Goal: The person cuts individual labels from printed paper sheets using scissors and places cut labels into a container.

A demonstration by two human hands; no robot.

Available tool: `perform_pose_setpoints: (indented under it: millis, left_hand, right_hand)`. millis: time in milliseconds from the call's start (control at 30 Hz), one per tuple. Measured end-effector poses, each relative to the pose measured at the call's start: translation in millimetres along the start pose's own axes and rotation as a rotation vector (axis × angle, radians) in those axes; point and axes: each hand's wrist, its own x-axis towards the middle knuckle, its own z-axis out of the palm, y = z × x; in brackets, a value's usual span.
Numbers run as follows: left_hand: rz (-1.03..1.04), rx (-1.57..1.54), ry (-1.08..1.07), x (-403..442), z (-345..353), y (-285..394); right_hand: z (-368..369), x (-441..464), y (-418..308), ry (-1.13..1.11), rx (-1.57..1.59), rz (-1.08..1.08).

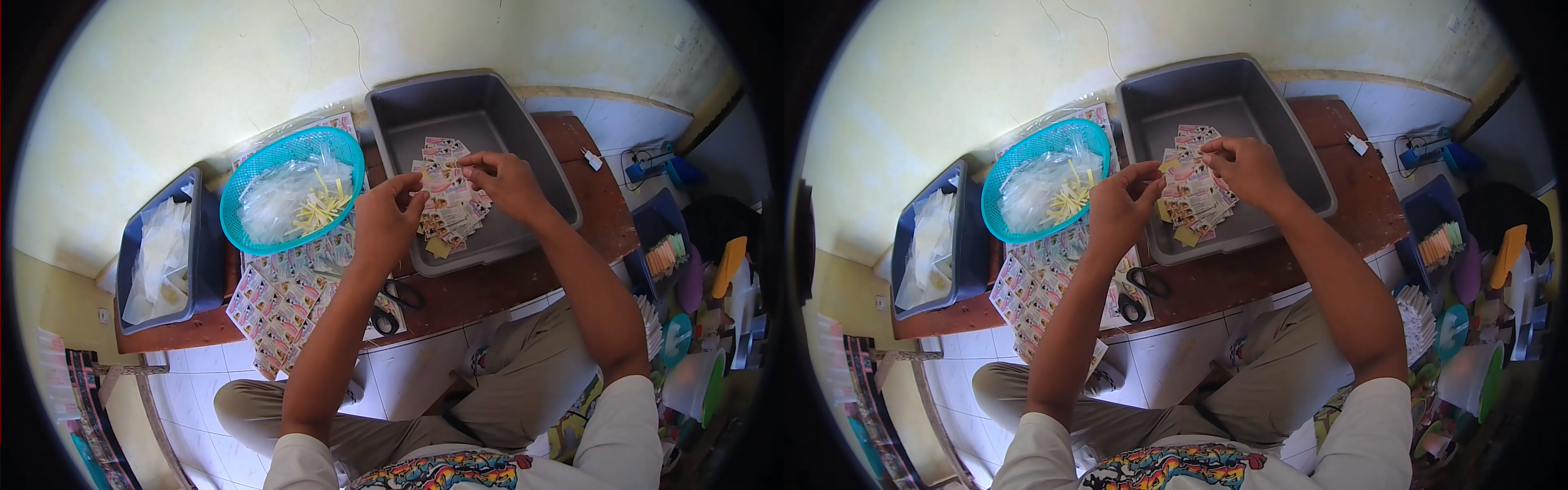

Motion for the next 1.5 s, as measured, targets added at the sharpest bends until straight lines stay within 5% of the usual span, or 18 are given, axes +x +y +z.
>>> perform_pose_setpoints:
  millis: [267,633,1067,1500]
  left_hand:
    - [0.020,0.032,0.016,-8.1,-1.1,-2.3]
    - [0.118,-0.041,0.123,-51.6,-31.4,-7.8]
    - [0.131,0.202,0.380,-160.7,-116.7,-41.4]
    - [0.088,0.540,0.331,-201.7,-135.3,-126.2]
  right_hand:
    - [-4.5,-7.7,0.7,-0.004,-0.183,-0.019]
    - [16.1,-55.0,-73.2,0.048,0.044,-0.198]
    - [113.8,-137.7,-100.8,-0.248,-0.011,-0.386]
    - [181.0,-155.5,-74.6,-0.353,-0.684,-0.282]
